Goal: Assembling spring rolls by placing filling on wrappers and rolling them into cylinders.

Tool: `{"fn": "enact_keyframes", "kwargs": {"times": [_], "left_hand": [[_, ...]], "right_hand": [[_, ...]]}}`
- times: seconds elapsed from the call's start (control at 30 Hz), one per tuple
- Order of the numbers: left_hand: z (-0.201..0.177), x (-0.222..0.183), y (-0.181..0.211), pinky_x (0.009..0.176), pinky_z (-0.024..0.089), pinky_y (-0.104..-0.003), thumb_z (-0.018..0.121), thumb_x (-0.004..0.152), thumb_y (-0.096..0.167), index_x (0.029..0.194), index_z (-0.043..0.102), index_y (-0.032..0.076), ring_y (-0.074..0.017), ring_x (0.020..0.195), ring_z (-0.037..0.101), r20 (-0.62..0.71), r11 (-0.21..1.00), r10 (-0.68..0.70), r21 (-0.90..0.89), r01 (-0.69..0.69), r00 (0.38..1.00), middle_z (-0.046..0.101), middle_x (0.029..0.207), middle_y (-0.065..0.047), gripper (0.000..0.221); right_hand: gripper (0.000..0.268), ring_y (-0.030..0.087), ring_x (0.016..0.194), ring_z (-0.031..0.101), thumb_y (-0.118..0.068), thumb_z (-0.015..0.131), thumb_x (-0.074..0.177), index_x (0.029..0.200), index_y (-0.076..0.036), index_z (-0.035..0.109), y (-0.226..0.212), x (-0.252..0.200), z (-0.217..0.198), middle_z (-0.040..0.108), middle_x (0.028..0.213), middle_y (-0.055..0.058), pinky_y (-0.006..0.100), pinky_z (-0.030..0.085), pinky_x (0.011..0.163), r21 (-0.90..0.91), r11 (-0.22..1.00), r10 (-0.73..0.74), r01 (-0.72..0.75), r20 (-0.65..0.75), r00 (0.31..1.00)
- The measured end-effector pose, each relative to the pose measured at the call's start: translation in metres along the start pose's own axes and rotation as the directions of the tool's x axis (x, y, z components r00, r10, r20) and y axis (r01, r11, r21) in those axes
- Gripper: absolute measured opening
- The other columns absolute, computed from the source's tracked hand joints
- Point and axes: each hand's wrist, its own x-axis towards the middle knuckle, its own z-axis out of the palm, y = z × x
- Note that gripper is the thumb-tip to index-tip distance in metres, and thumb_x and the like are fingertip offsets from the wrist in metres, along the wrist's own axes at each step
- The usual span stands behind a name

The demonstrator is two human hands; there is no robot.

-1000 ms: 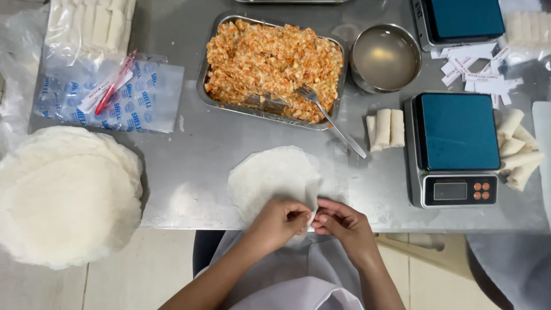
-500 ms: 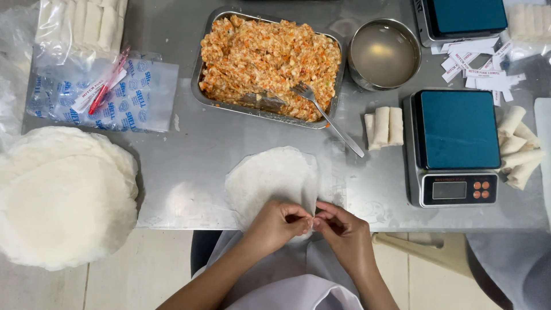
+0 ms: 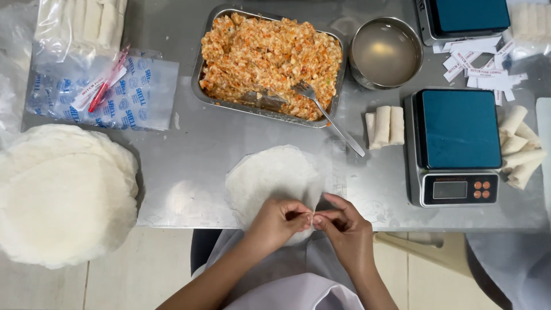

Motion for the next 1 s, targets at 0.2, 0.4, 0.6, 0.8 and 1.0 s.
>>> {"fn": "enact_keyframes", "kwargs": {"times": [0.2, 0.4, 0.6, 0.8, 1.0], "left_hand": [[0.001, 0.004, -0.008, 0.058, 0.044, -0.020, 0.073, 0.088, 0.015, 0.080, 0.079, 0.013, -0.0007, 0.060, 0.057, -0.015, 0.958, 0.183, 0.226, -0.175, 0.983, 0.075, 0.068, 0.005, 0.011], [-0.012, 0.007, -0.024, 0.058, 0.042, -0.025, 0.071, 0.078, 0.009, 0.074, 0.068, 0.014, -0.0044, 0.062, 0.053, -0.148, 0.938, 0.231, 0.297, -0.180, 0.962, 0.065, 0.066, 0.007, 0.007], [-0.009, 0.011, -0.036, 0.059, 0.044, -0.035, 0.059, 0.083, 0.009, 0.085, 0.055, 0.014, -0.0158, 0.059, 0.055, -0.012, 0.786, 0.399, 0.520, -0.335, 0.917, 0.058, 0.065, 0.000, 0.006], [-0.007, 0.010, -0.016, 0.068, 0.055, -0.033, 0.076, 0.084, 0.049, 0.130, 0.055, 0.019, -0.0150, 0.068, 0.069, -0.015, 0.823, 0.292, 0.514, -0.243, 0.956, 0.072, 0.098, 0.001, 0.058], [-0.029, 0.036, -0.022, 0.074, 0.052, -0.036, 0.065, 0.084, 0.022, 0.091, 0.073, 0.018, -0.0230, 0.080, 0.074, -0.154, 0.744, 0.404, 0.629, -0.226, 0.902, 0.079, 0.085, -0.002, 0.012]], "right_hand": [[0.033, 0.017, 0.073, 0.070, 0.007, 0.072, 0.086, 0.097, -0.011, 0.046, 0.036, 0.006, 0.005, 0.071, 0.085, 0.009, 0.026, 0.058, 0.070, 0.091, 0.987, -0.136, 0.134, 0.024, 0.990], [0.033, 0.015, 0.070, 0.058, 0.010, 0.062, 0.089, 0.096, -0.013, 0.039, 0.056, 0.017, 0.000, 0.061, 0.089, 0.008, 0.028, 0.050, 0.064, 0.237, 0.951, -0.207, 0.200, 0.006, 0.978], [0.039, 0.015, 0.064, 0.063, -0.011, 0.070, 0.094, 0.129, -0.013, 0.053, 0.007, 0.018, -0.003, 0.066, 0.084, 0.003, 0.029, 0.050, 0.066, -0.228, 0.967, -0.077, 0.111, 0.154, 0.985], [0.037, 0.023, 0.071, 0.070, -0.035, 0.064, 0.090, 0.124, -0.019, 0.062, -0.002, 0.025, 0.000, 0.073, 0.079, 0.004, 0.036, 0.052, 0.070, -0.623, 0.776, -0.003, 0.098, 0.151, 0.988], [0.042, 0.023, 0.061, 0.066, -0.009, 0.051, 0.090, 0.128, -0.022, 0.060, -0.001, 0.029, -0.002, 0.072, 0.078, 0.002, 0.036, 0.047, 0.065, -0.567, 0.798, -0.128, 0.205, 0.172, 0.977]]}}
